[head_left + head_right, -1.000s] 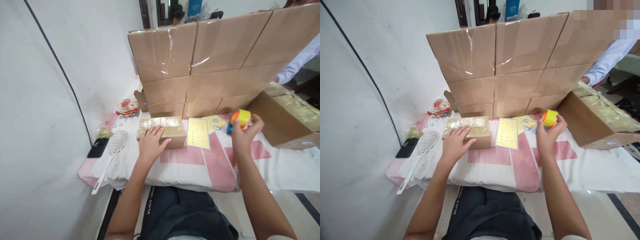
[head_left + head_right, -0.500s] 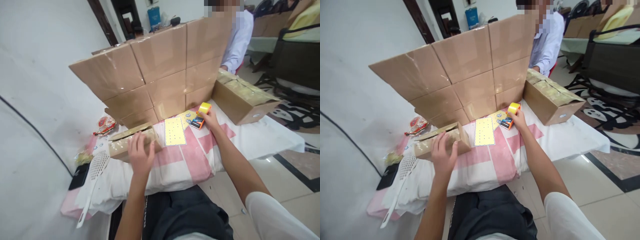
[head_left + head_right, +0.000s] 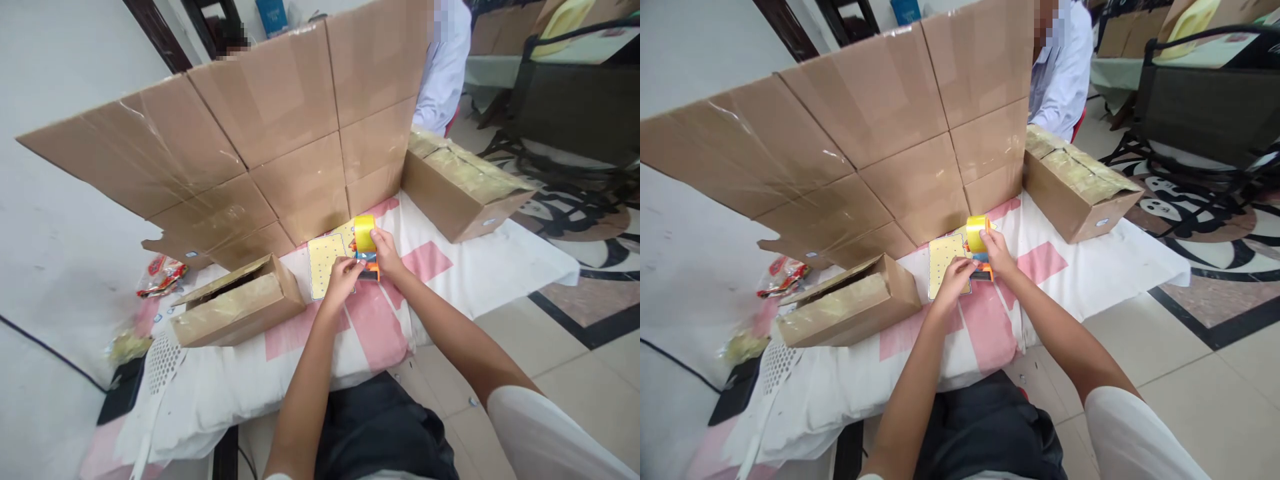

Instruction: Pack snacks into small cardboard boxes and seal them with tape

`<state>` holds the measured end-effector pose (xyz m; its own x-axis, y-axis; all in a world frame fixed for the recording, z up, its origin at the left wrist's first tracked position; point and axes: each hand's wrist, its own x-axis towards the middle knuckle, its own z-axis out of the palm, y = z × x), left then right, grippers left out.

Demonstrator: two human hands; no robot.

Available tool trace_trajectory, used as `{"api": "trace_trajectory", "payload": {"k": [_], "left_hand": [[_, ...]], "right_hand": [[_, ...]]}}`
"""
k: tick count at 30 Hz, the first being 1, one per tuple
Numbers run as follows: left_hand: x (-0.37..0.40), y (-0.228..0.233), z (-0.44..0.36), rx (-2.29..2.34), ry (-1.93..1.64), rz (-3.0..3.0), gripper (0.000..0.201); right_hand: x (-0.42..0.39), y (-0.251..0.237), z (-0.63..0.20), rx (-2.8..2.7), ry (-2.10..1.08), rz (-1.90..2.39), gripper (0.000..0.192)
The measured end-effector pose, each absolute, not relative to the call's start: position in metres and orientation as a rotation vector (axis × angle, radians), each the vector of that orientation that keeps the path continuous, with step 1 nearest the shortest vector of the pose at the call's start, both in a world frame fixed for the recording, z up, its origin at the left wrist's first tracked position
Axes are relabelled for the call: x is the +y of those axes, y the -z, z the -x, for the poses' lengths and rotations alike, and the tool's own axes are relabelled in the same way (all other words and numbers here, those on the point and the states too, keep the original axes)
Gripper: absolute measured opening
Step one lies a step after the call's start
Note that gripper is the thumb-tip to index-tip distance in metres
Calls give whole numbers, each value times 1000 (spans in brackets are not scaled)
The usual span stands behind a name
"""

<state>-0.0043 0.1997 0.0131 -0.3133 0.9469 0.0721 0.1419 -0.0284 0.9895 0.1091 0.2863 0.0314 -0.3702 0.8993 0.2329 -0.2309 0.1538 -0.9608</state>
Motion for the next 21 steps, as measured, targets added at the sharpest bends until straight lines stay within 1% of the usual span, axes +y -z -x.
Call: {"api": "trace_trajectory", "payload": {"k": [3,7,11,15,21], "left_hand": [[197,-19,-5,1529,-1451,-1186,22],[195,-32,-19,1431,-1523,-1219,21],[182,-29,-30,1239,-1371,-1044,26],[165,-15,-33,1232,-1292,-928,33],[156,-6,-28,1301,-1341,-888,41]], "right_hand": [[290,-27,-110,-1464,-1350,741,61],[299,-24,-116,-1382,-1164,879,63],[312,-27,-128,-1258,-1113,946,67],[325,-28,-137,-1182,-995,1026,70],[323,-27,-131,-1202,-1100,1085,69]]}}
